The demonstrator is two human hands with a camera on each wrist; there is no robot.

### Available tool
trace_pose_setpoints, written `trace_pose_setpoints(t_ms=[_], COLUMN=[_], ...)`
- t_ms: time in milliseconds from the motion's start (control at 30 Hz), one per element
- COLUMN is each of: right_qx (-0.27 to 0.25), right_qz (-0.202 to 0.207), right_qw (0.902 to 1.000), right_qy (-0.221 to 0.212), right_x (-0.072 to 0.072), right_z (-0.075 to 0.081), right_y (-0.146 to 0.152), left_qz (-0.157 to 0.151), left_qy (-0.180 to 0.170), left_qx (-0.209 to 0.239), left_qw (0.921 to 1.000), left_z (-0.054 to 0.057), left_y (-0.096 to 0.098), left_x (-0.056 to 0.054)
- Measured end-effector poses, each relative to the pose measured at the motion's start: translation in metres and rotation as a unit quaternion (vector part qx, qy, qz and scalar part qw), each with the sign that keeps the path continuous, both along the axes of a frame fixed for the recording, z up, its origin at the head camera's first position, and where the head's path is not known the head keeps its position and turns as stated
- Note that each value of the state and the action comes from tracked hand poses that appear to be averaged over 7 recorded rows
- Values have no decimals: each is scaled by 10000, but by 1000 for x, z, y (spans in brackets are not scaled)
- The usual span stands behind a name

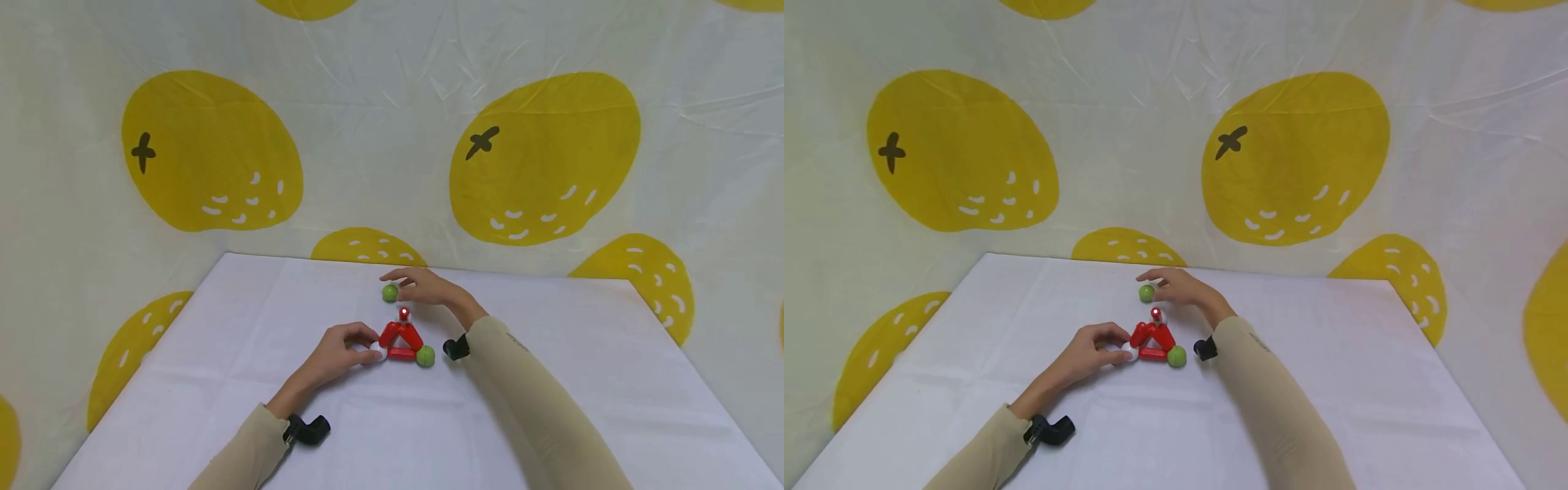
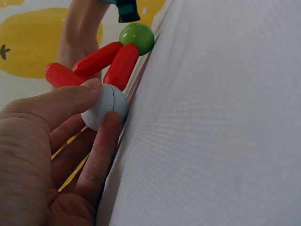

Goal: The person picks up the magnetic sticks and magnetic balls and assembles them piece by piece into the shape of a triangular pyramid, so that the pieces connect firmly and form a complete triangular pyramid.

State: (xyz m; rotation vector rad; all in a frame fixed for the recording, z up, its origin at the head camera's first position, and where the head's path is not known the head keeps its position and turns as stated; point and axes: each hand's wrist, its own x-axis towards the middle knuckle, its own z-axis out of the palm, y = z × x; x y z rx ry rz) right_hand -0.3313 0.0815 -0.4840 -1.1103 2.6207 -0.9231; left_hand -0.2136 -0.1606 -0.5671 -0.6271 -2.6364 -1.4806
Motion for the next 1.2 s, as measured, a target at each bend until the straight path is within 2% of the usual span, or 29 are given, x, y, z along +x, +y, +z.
trace_pose_setpoints(t_ms=[100,200,400,600,733,900,1200], right_qx=[382,497,320,70,-192,-576,-1473], right_qz=[-118,-212,-207,-389,-511,-550,-187], right_qw=[9992,9983,9987,9991,9985,9968,9889], right_qy=[50,205,345,177,15,-62,109], right_x=[-3,-5,-6,-1,7,24,59], right_z=[-2,-4,-6,-7,-4,3,16], right_y=[-5,-9,-8,-5,-2,3,15], left_qz=[-15,-13,1,55,57,70,22], left_qy=[-5,15,30,7,38,21,69], left_qx=[20,6,16,12,2,-26,-34], left_qw=[10000,10000,10000,10000,10000,10000,10000], left_z=[0,0,-1,-2,-3,-4,-1], left_y=[1,1,1,0,-1,-2,0], left_x=[0,1,-1,-2,-1,-2,-3])
